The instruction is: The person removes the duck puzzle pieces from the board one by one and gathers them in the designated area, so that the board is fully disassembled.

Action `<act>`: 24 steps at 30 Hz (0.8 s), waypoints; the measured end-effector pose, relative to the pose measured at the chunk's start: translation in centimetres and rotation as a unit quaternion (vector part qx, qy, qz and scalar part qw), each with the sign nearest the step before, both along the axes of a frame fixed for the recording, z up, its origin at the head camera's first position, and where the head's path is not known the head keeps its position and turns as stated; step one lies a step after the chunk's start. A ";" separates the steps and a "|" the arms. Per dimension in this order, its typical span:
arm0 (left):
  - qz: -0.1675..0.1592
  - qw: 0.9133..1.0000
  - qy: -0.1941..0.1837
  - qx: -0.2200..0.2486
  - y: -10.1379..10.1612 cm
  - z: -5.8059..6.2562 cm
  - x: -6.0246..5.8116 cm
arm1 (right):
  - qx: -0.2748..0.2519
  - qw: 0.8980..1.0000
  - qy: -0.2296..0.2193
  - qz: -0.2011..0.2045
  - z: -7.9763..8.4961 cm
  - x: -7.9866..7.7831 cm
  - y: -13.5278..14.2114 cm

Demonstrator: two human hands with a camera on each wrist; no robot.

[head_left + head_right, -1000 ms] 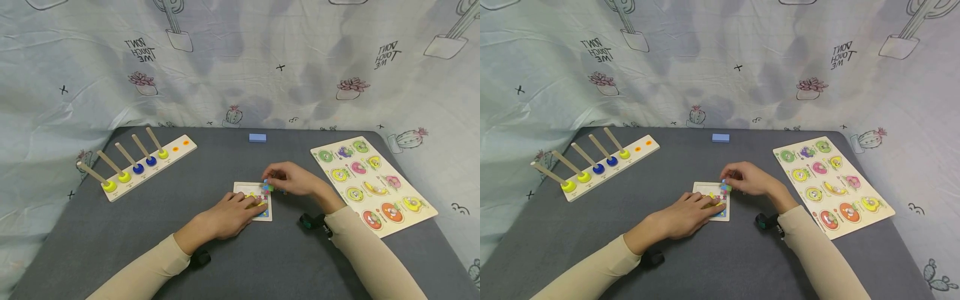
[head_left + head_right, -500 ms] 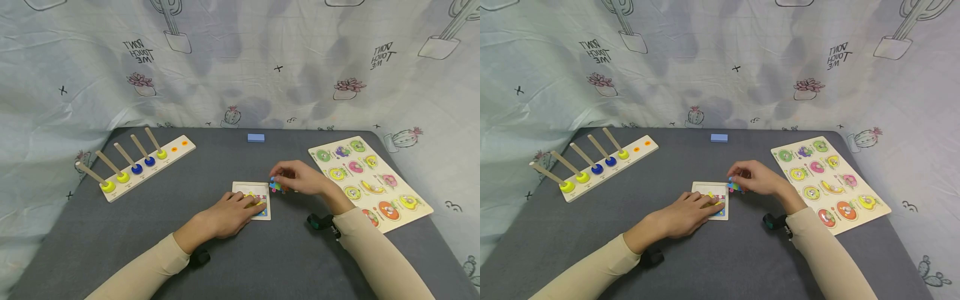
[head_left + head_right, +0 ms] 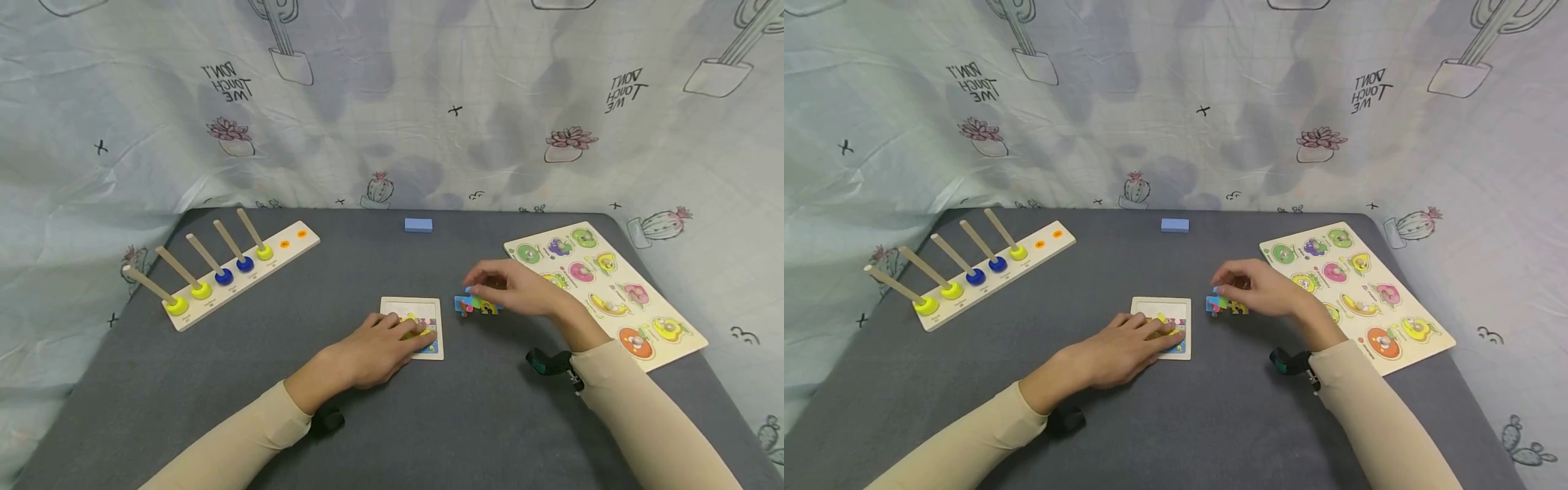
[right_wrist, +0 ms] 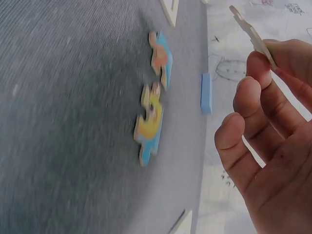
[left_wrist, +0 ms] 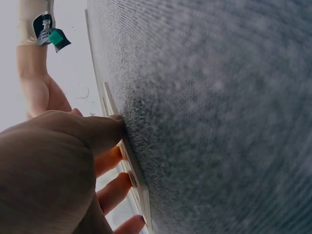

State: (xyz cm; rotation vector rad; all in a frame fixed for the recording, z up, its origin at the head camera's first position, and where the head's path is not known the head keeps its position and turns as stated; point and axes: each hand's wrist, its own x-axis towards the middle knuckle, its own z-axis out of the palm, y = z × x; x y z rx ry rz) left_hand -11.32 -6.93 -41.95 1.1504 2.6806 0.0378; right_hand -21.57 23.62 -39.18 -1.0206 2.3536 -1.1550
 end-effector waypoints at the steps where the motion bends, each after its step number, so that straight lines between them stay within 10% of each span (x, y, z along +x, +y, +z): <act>1: 0.000 1.000 -0.001 0.000 0.0 0.0 0.0 | 0.003 1.000 0.001 -0.003 0.1 0.0 0.3; 24: -0.002 1.000 0.013 -0.001 0.0 -0.1 0.1 | 0.044 0.997 0.016 -0.056 0.0 1.0 5.0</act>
